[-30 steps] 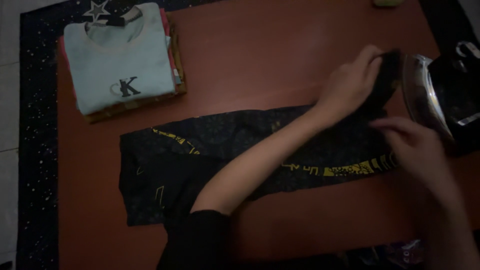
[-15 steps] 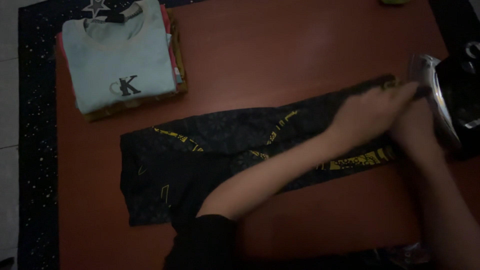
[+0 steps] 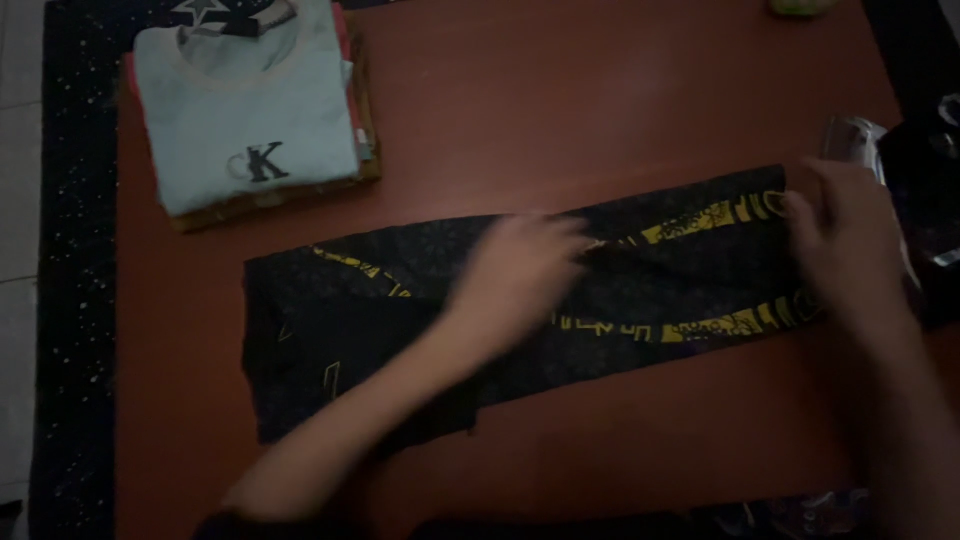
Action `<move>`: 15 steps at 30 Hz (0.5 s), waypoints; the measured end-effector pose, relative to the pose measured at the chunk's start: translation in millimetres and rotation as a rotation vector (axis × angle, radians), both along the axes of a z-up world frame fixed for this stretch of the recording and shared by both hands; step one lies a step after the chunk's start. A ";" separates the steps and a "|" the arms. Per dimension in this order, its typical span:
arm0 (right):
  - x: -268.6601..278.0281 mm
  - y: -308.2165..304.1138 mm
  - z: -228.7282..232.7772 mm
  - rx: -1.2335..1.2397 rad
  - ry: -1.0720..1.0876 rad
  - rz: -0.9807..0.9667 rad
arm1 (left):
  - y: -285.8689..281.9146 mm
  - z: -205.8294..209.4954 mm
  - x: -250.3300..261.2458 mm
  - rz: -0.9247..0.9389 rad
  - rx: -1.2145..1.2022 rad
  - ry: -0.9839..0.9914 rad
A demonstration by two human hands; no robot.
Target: Ironing and folding a black t-shirt on a table.
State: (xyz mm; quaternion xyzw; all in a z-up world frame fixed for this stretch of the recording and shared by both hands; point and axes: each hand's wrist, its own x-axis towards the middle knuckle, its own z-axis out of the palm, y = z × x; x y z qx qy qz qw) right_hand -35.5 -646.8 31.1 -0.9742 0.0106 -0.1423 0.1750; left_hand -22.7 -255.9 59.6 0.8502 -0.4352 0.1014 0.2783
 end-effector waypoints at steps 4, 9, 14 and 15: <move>15.8 40.8 -6.1 -0.172 -0.019 0.148 | 127.1 -6.2 -9.5 0.521 -0.010 0.025; 37.4 16.7 -44.0 -0.325 0.098 0.190 | 227.8 -35.4 -11.1 0.798 0.186 0.168; 34.2 -10.4 -56.7 -0.243 0.013 0.157 | 252.7 -44.6 -8.5 0.918 0.268 0.248; 26.7 -0.8 -48.1 -0.246 0.015 0.159 | 239.1 -36.6 -20.7 0.919 0.266 0.252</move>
